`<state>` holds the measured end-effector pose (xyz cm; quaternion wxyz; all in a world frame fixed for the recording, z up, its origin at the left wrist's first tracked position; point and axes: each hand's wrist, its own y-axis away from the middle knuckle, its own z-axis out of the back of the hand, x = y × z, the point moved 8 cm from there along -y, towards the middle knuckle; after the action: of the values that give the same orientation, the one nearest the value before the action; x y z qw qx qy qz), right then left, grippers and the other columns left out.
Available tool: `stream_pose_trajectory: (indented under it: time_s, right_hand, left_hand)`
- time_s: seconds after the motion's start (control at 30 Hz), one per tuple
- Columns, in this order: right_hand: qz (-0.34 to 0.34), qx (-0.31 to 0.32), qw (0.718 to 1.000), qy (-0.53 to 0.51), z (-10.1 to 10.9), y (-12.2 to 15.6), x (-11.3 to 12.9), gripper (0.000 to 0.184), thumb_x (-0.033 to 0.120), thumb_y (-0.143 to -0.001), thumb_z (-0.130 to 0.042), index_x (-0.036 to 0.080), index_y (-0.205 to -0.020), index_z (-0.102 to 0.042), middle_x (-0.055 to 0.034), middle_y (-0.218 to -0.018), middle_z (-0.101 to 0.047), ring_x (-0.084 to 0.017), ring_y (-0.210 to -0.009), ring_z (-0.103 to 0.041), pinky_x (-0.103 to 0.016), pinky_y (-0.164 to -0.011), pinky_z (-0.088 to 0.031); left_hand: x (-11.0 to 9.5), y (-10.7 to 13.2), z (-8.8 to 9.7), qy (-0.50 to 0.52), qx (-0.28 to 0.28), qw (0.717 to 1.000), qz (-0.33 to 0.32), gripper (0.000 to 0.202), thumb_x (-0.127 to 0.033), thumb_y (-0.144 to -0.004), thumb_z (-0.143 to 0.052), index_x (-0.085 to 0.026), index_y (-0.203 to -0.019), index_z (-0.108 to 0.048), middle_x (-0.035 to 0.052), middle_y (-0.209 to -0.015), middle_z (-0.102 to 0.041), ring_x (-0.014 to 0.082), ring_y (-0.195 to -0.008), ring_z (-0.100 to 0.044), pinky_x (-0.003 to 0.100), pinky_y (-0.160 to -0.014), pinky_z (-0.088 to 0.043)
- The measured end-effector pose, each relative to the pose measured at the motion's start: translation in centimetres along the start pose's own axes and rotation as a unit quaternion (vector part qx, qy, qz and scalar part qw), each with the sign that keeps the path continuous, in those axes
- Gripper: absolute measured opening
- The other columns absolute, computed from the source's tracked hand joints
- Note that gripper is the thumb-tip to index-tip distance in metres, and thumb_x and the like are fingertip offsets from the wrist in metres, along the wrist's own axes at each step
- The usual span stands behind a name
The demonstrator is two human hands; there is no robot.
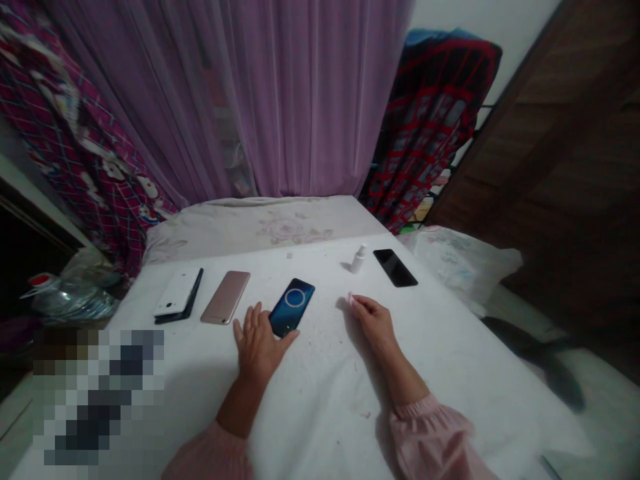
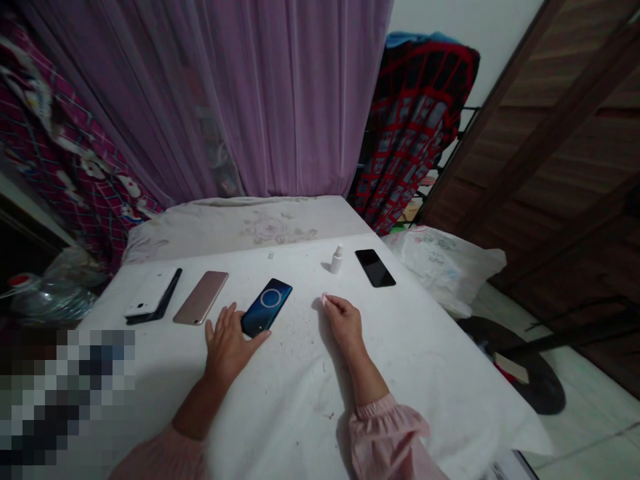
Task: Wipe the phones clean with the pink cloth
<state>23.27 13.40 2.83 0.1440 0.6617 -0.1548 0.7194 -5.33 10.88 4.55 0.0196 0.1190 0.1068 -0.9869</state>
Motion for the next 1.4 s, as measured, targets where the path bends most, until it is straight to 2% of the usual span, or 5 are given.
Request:
stream_pose_trajectory:
  time_s: [0.27,0.4,0.63,1.03,1.4]
  right_hand:
    - [-0.046,-0.002,0.997,-0.064,1.7,1.7,0.1,0.041,0.046,-0.055,-0.082,0.015,-0.083,-0.079,-0.0038,-0.066,-0.069,-0.013,-0.059,-0.056,-0.027,-0.057,-0.048]
    - [-0.074,-0.013,0.988,-0.134,2.4,1.6,-0.5,0.044,0.046,-0.054,-0.086,0.015,-0.085,-0.078,-0.0040,-0.068,-0.069,-0.013,-0.059,-0.056,-0.028,-0.057,-0.050]
    - [-0.077,0.017,0.976,-0.205,2.7,1.1,-1.5,0.044,0.045,-0.056,-0.087,0.018,-0.090,-0.078,-0.0078,-0.089,-0.075,-0.016,-0.068,-0.063,-0.033,-0.064,-0.056]
    - [0.142,0.084,0.981,0.103,-1.2,2.7,1.9,0.025,0.038,-0.082,-0.061,0.023,-0.091,-0.077,-0.0072,-0.087,-0.071,-0.020,-0.084,-0.066,-0.033,-0.078,-0.053]
    - [0.220,0.156,0.895,0.355,-5.6,2.1,2.5,0.026,0.026,-0.092,-0.050,0.029,-0.100,-0.075,-0.0036,-0.092,-0.067,-0.016,-0.082,-0.063,-0.024,-0.072,-0.049]
  left_hand:
    - [-6.6,5.2,0.2,0.144,0.126,0.960,-0.207,0.021,-0.036,-0.086,-0.063,-0.028,-0.105,-0.068,0.0049,-0.134,-0.061,0.0280,-0.131,-0.048,0.053,-0.113,-0.028]
    - [-6.7,0.7,1.6,0.132,0.095,0.962,-0.218,0.023,-0.023,-0.088,-0.058,-0.025,-0.109,-0.067,0.0055,-0.120,-0.069,0.0225,-0.115,-0.061,0.045,-0.109,-0.036]
    - [-6.9,-5.7,-1.4,0.024,0.203,0.929,-0.307,0.092,-0.052,-0.067,-0.077,-0.014,-0.143,-0.040,0.0201,-0.151,-0.038,0.0354,-0.142,-0.029,0.055,-0.116,-0.016]
    - [-5.5,-0.3,-0.3,-0.007,0.006,0.992,-0.125,0.068,-0.057,-0.078,-0.067,-0.013,-0.129,-0.056,0.0168,-0.118,-0.060,0.0352,-0.112,-0.054,0.049,-0.097,-0.041]
    - [-5.5,-0.8,-2.7,0.039,-0.005,0.979,-0.201,0.063,-0.052,-0.091,-0.049,-0.014,-0.141,-0.044,0.0175,-0.143,-0.050,0.0363,-0.135,-0.042,0.059,-0.110,-0.027]
